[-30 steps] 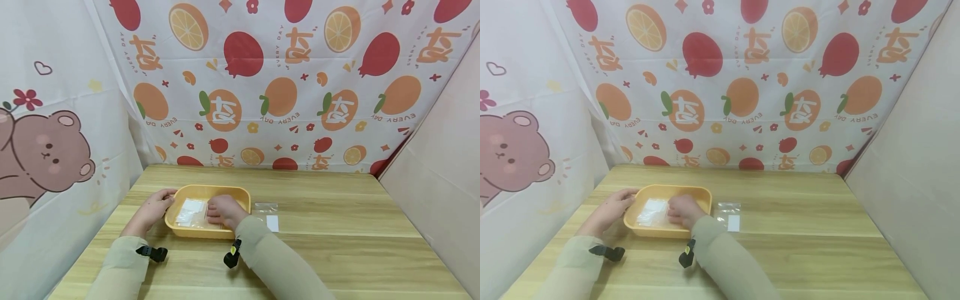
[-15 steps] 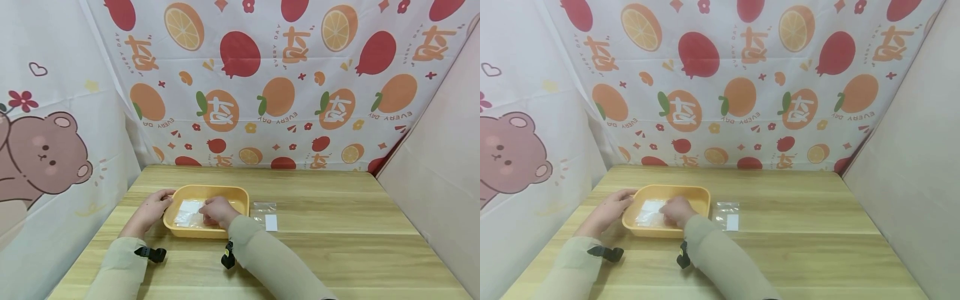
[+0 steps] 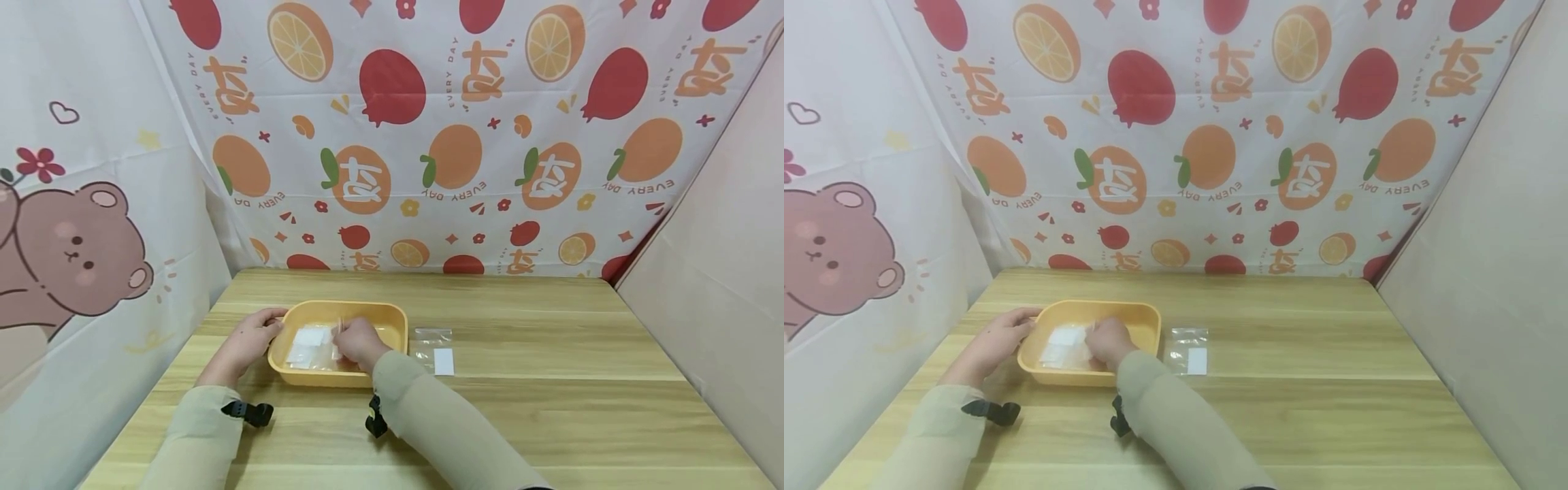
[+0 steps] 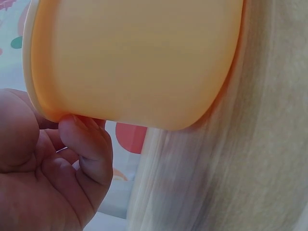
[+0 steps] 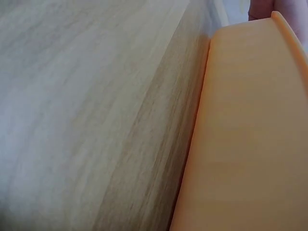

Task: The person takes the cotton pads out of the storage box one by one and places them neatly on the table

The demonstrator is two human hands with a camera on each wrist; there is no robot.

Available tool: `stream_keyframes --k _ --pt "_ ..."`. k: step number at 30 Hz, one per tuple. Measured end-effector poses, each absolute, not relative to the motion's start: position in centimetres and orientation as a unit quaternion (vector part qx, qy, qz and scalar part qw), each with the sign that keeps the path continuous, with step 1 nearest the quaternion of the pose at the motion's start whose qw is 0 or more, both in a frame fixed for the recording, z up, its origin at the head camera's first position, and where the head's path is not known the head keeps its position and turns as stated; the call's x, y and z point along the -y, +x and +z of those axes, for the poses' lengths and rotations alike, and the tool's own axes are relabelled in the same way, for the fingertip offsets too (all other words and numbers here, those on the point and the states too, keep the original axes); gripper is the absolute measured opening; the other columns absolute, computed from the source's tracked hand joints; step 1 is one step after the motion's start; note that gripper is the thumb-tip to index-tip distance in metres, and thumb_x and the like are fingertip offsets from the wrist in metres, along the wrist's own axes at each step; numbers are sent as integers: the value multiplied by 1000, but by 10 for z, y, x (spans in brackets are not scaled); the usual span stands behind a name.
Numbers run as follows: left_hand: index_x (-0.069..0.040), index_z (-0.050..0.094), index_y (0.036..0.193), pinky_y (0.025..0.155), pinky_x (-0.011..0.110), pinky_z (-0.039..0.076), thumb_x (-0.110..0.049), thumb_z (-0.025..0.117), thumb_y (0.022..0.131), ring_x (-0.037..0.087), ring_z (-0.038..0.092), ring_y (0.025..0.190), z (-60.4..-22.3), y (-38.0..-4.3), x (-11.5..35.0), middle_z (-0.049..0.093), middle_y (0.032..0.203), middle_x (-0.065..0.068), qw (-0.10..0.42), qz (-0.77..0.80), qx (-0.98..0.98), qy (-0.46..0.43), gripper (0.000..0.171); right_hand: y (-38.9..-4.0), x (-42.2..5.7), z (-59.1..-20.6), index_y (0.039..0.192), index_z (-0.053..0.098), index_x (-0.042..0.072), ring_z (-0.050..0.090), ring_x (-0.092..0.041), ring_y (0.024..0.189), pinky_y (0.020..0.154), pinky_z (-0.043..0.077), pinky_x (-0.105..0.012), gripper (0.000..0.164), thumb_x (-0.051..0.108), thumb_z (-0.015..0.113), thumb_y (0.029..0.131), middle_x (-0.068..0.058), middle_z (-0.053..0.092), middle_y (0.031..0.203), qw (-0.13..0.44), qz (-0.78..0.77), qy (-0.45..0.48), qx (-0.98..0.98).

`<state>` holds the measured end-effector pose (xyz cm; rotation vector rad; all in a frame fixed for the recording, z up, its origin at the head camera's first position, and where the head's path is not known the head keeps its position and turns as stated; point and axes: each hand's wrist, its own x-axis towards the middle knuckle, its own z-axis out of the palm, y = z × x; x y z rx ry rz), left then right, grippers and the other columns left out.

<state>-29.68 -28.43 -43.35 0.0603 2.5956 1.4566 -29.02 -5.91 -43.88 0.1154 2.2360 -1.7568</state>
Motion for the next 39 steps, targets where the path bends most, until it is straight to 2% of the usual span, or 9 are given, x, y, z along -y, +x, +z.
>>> stream_keyframes --k 4,8,13,18,24,28,32,39 --pt "2 39 152 74 33 54 -19 40 110 27 59 98 -434 -296 285 52 123 23 79 482 -872 23 46 -289 56 -436 108 73 7 54 -17 64 56 50 -32 18 19 60 104 -9 62 86 145 -640 29 -754" --pt "3 38 151 73 34 54 -18 40 110 28 58 97 -433 -294 284 52 122 23 77 481 -873 24 47 -289 49 -431 108 74 10 61 -18 75 61 52 -35 23 25 57 105 -7 68 91 138 -644 -13 -752" --pt "2 38 152 75 34 54 -18 40 110 29 58 99 -432 -293 285 52 123 22 78 478 -875 19 46 -292 40 -423 116 73 10 71 -19 84 72 57 -37 24 19 54 106 -1 72 94 138 -642 -68 -751" --pt "2 39 152 76 34 53 -19 40 110 28 57 100 -432 -292 285 52 124 22 76 478 -875 17 46 -298 21 -410 126 69 7 72 -23 90 80 58 -39 27 13 53 105 -3 72 98 140 -654 -105 -736" --pt "2 40 150 73 33 52 -17 41 110 29 56 97 -432 -291 283 51 122 23 74 482 -873 22 45 -307 -29 -386 130 66 7 69 -31 97 84 57 -42 30 14 53 104 -10 70 105 154 -639 -143 -740" --pt "2 42 149 71 32 52 -18 41 110 28 56 96 -433 -292 281 52 121 23 72 479 -875 24 44 -313 -72 -372 134 61 1 72 -30 93 78 59 -36 32 8 53 104 -17 70 108 170 -655 -162 -718" --pt "1 43 149 73 32 52 -19 42 110 29 56 98 -435 -293 281 52 122 23 72 475 -877 24 45 -314 -115 -364 136 58 -2 73 -26 88 74 59 -35 33 8 51 105 -19 70 107 166 -641 -170 -730" --pt "1 40 151 74 32 53 -20 41 110 28 57 99 -436 -294 286 51 123 22 75 475 -876 19 46 -322 -177 -368 125 62 -1 71 -28 88 76 59 -39 26 11 48 107 -18 68 100 160 -593 -177 -769"
